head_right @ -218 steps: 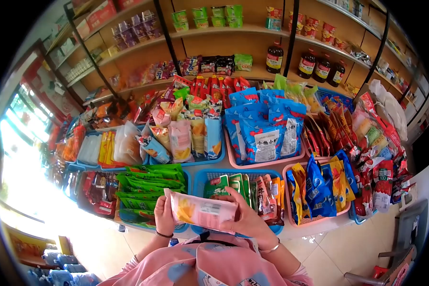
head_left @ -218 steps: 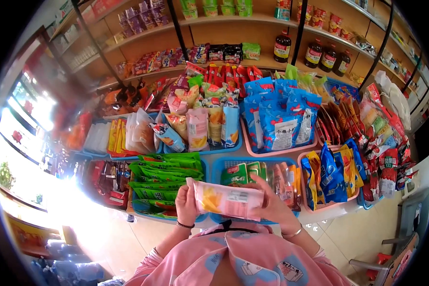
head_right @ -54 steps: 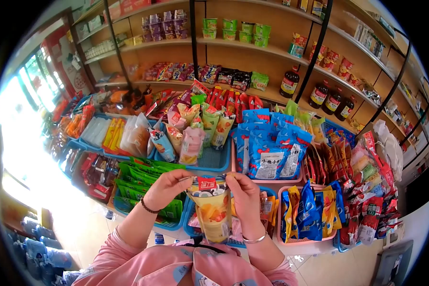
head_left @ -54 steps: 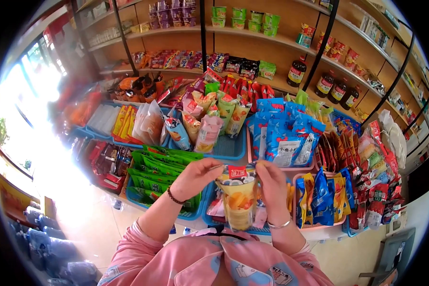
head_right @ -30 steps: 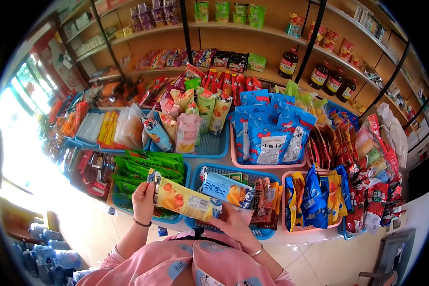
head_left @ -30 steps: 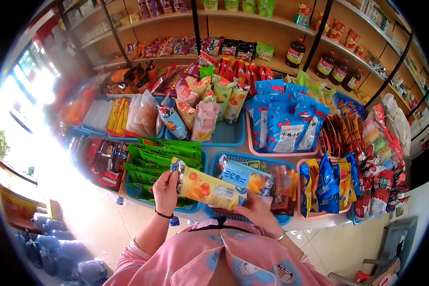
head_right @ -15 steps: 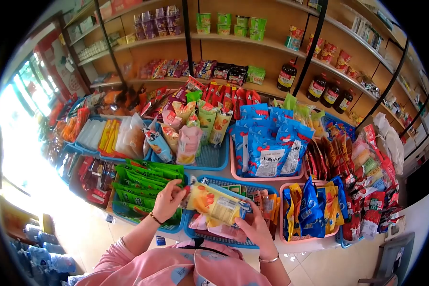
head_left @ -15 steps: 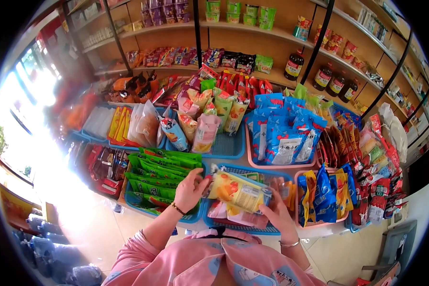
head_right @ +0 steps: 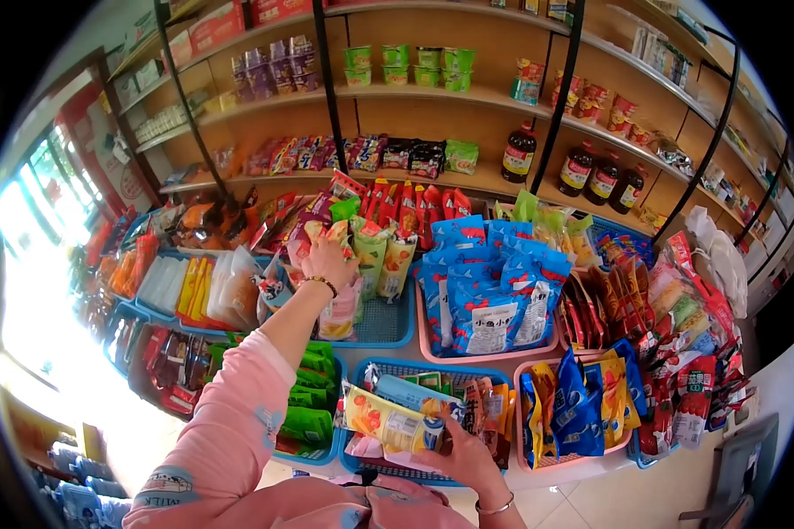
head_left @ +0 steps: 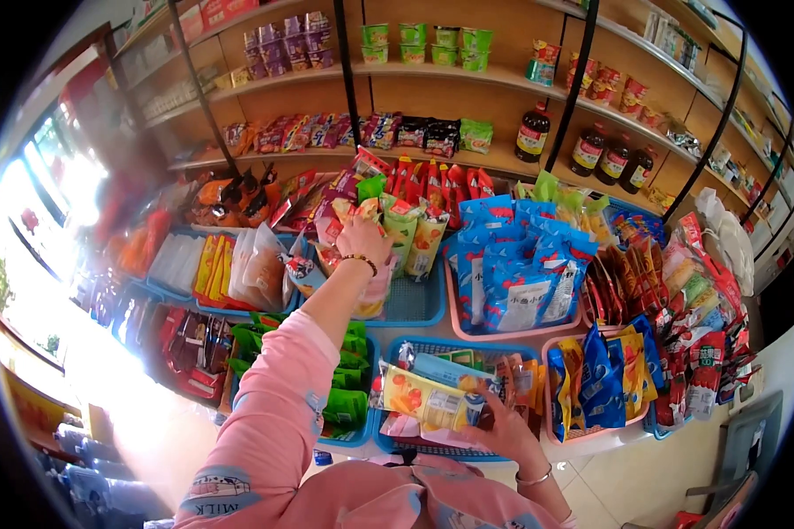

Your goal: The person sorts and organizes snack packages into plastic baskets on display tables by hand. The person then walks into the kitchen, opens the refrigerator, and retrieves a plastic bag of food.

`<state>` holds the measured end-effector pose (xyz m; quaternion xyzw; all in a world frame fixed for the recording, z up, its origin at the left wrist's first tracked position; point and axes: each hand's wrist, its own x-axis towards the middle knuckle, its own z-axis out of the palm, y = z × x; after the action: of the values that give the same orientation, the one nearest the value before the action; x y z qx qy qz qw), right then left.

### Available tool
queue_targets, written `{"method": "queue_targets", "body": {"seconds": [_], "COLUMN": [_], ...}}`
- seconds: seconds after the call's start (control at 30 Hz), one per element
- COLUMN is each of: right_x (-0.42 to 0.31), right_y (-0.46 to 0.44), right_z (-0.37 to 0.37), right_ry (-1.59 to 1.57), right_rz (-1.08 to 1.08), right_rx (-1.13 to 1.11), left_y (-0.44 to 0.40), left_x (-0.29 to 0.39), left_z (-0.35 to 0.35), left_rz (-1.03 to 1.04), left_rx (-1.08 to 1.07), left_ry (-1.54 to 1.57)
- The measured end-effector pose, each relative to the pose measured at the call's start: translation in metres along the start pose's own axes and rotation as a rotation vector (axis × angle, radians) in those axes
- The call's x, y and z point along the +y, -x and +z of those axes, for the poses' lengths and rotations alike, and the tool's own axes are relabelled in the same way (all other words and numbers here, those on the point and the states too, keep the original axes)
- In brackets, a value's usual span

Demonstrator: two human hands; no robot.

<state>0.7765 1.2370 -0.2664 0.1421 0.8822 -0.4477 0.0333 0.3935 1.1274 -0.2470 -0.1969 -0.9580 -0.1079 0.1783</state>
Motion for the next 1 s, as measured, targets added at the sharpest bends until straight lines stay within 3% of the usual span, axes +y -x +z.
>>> {"method": "queue_targets", "body": {"seconds": [0.1, 0.23, 0.3, 0.33, 0.37, 0.43, 0.47, 0.5, 0.53, 0.57, 0.6, 0.67, 0.7, 0.77, 0.8, 0.83, 0.9, 1.0], "right_x": [-0.002, -0.013, -0.009, -0.007, -0.006, -0.005, -0.006, -0.007, -0.01, -0.017, -0.029, -0.049, -0.053, -0.053, -0.049, -0.051, -0.059, -0.071], "right_y": [0.001, 0.003, 0.005, 0.004, 0.004, 0.006, 0.006, 0.006, 0.006, 0.005, 0.001, -0.006, -0.009, -0.024, -0.029, -0.026, -0.018, -0.005], "right_z": [-0.001, -0.012, -0.012, -0.013, -0.016, -0.023, -0.025, -0.028, -0.032, -0.036, -0.039, -0.038, -0.033, -0.02, -0.007, -0.002, 0.003, 0.0], "right_ry": [-0.072, -0.222, -0.163, -0.098, -0.096, -0.126, -0.122, 0.054, 0.23, 0.234, 0.171, 0.17, 0.174, 0.0, -0.251, -0.25, -0.362, -0.29], "right_rz": [-0.094, 0.05, 0.008, -0.033, -0.041, 0.051, 0.049, -0.088, -0.225, -0.222, -0.222, -0.335, -0.336, -0.34, -0.297, -0.305, -0.177, -0.2], "right_rx": [0.064, -0.066, -0.06, -0.052, -0.051, -0.092, -0.094, 0.107, 0.308, 0.306, 0.326, 0.419, 0.411, 0.317, 0.206, 0.2, -0.069, -0.031], "left_y": [-0.004, -0.005, -0.005, -0.005, -0.001, 0.014, 0.025, 0.037, 0.051, 0.065, 0.081, 0.121, 0.143, 0.183, 0.199, 0.209, 0.219, 0.216], "left_x": [-0.006, -0.035, -0.049, -0.056, -0.05, -0.036, -0.031, -0.029, -0.026, -0.024, -0.02, -0.008, -0.003, 0.008, 0.011, 0.01, -0.001, -0.021], "left_z": [0.003, 0.009, 0.007, 0.005, -0.013, -0.061, -0.08, -0.095, -0.107, -0.117, -0.126, -0.136, -0.136, -0.129, -0.123, -0.123, -0.123, -0.137], "left_rz": [-0.05, -0.2, -0.167, -0.038, -0.03, -0.069, 0.015, 0.01, 0.137, 0.265, 0.262, 0.125, 0.089, 0.085, -0.006, -0.065, -0.209, -0.151], "left_rx": [-0.116, -0.035, 0.231, 0.416, 0.479, 0.474, 0.494, 0.494, 0.538, 0.58, 0.577, 0.351, 0.284, 0.139, 0.058, 0.043, -0.099, -0.238], "left_ry": [-0.05, 0.241, 0.449, 0.631, 0.827, 0.954, 0.987, 0.989, 0.965, 0.94, 0.944, 1.129, 1.037, 1.131, 1.318, 1.47, 1.704, 1.544]}}
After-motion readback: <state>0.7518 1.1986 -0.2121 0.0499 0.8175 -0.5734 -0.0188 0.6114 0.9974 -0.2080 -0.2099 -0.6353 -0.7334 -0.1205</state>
